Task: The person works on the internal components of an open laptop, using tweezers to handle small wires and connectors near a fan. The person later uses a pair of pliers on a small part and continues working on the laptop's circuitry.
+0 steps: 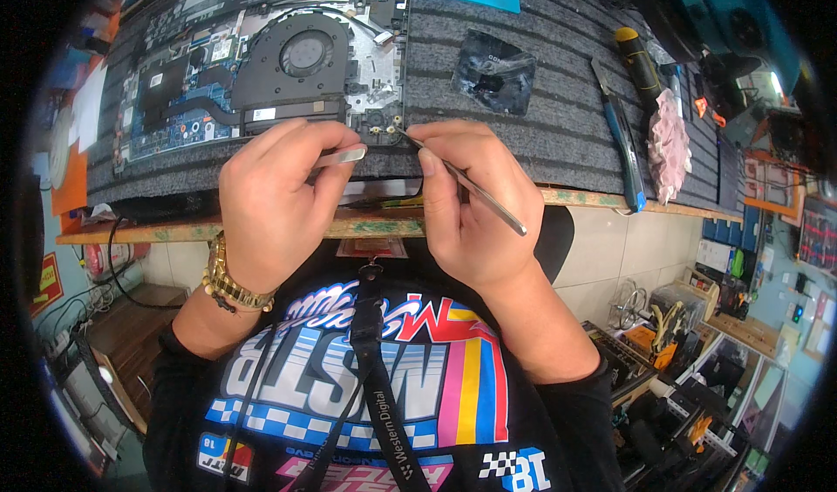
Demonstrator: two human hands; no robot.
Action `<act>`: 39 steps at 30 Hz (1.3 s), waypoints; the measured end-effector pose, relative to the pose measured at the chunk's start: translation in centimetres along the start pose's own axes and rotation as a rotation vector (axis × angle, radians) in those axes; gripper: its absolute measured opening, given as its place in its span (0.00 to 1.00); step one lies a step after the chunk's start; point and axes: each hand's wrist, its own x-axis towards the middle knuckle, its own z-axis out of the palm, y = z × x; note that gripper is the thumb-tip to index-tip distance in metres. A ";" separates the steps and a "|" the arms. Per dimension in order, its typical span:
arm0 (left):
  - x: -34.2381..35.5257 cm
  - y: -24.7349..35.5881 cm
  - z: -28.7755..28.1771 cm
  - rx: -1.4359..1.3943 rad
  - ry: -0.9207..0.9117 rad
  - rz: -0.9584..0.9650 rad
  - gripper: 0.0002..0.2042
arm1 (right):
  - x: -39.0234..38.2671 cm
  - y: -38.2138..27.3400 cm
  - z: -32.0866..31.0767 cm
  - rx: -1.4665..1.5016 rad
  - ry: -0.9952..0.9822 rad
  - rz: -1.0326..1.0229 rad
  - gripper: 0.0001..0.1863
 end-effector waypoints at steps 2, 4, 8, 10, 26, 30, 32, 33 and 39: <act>0.0 0.1 0.0 0.007 -0.005 -0.001 0.07 | 0.0 0.0 0.0 -0.055 -0.013 0.012 0.03; 0.0 0.1 -0.1 0.014 -0.014 -0.010 0.07 | 0.0 0.3 0.4 0.045 0.056 0.026 0.03; 0.0 0.0 0.0 -0.003 0.000 0.000 0.07 | -0.2 0.9 0.7 0.076 0.109 0.009 0.03; 0.0 0.1 0.0 -0.001 0.001 -0.005 0.07 | -0.2 0.9 0.7 0.090 0.095 0.022 0.03; 0.1 0.2 -0.1 0.014 0.007 0.017 0.07 | 0.3 -0.7 -0.3 -0.112 -0.091 -0.070 0.05; 0.1 0.2 -0.3 0.018 -0.004 0.013 0.07 | 0.0 0.3 0.5 0.045 0.034 -0.015 0.04; 0.1 0.2 -0.3 0.020 -0.010 0.010 0.07 | -0.2 0.6 0.7 0.061 0.066 0.016 0.04; 0.2 0.2 -0.3 0.019 -0.007 0.014 0.07 | -0.3 0.7 0.8 0.065 0.074 0.028 0.04; 0.1 0.1 -0.2 0.021 -0.010 0.022 0.07 | -0.1 0.0 0.5 0.025 0.042 0.069 0.03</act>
